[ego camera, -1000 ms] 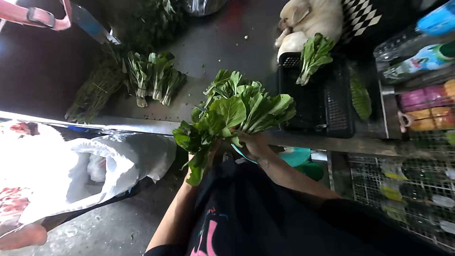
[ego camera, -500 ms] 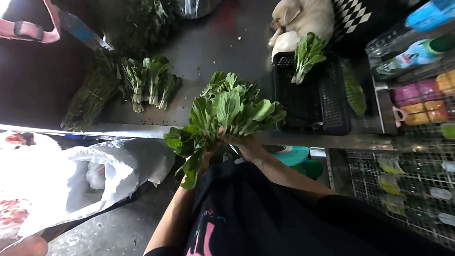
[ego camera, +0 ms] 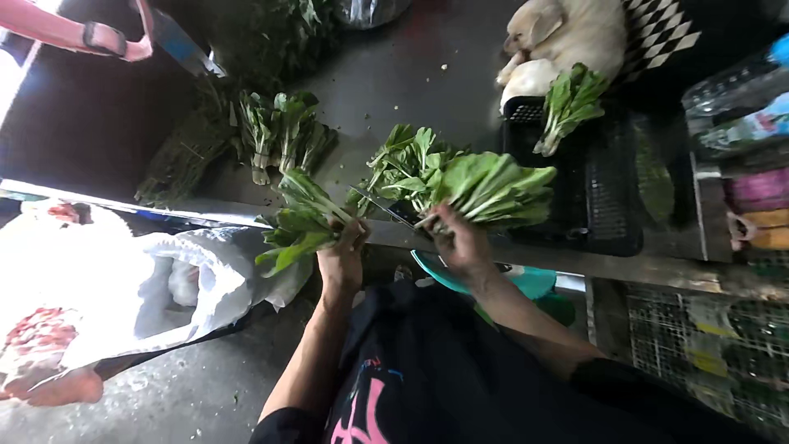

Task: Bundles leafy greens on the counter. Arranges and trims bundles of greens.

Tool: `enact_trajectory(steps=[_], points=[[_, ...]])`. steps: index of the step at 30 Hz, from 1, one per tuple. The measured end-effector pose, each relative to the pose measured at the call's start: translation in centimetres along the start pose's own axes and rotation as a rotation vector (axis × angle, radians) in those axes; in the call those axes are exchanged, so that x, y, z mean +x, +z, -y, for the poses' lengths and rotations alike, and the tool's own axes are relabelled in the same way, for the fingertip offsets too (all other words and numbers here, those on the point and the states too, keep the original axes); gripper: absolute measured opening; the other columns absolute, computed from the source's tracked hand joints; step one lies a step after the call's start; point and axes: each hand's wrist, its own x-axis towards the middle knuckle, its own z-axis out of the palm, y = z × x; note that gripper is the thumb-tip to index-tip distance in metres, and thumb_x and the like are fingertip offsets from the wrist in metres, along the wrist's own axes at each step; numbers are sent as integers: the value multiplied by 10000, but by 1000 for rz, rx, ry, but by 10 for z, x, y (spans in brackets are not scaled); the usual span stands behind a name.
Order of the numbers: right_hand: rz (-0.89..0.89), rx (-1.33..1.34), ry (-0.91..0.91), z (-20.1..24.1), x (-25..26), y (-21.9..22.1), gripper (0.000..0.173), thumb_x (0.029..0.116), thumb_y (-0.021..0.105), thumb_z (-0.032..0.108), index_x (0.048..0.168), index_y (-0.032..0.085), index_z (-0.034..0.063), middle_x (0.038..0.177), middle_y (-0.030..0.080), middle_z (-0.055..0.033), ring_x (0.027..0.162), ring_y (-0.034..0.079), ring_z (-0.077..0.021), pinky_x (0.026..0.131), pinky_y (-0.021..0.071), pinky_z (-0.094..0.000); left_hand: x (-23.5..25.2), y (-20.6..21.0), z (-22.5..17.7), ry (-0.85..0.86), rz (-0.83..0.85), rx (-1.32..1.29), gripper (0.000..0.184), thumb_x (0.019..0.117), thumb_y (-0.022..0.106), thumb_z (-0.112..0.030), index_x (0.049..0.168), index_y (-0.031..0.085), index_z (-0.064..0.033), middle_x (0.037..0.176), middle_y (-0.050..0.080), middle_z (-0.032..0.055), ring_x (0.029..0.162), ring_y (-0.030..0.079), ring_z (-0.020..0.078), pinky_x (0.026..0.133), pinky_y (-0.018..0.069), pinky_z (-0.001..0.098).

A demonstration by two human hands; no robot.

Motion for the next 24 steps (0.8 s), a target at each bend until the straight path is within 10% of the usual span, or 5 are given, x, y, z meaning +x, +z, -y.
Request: enact_trajectory(steps=[7,11,17,24], points=[[-239,-744,-151,32,53,-54,427,930,767,257,1267,634,31,1102,715,-85,910,700,-164,857,598,-384,-5,-27,-5,80,187,364,255,888,698,-31,1142,680,-43,934,740,48,863,714,171,850,607,379],[-371,-699,-131,34,49,-64,373,956,744,259,1231,626,37,994,721,-52,813,703,-130,769,602,-327,-21,1,-13,68,220,353,205,866,632,66,1043,668,-29,890,721,-27,876,686,66,867,575,267],[173,-373,-278,8,-1,-25,162,937,717,256,1011,668,120,929,703,1,848,680,-144,784,591,-357,-20,5,-1,104,304,373,183,865,673,43,1022,700,-47,882,730,-32,842,690,57,839,589,262],[273,-434,-108,-14,-25,30,272,961,649,195,1193,679,57,1067,743,-45,957,696,-128,846,589,-327,-20,14,17,61,276,483,167,974,628,-28,1116,717,-29,981,738,23,906,692,87,855,590,283]])
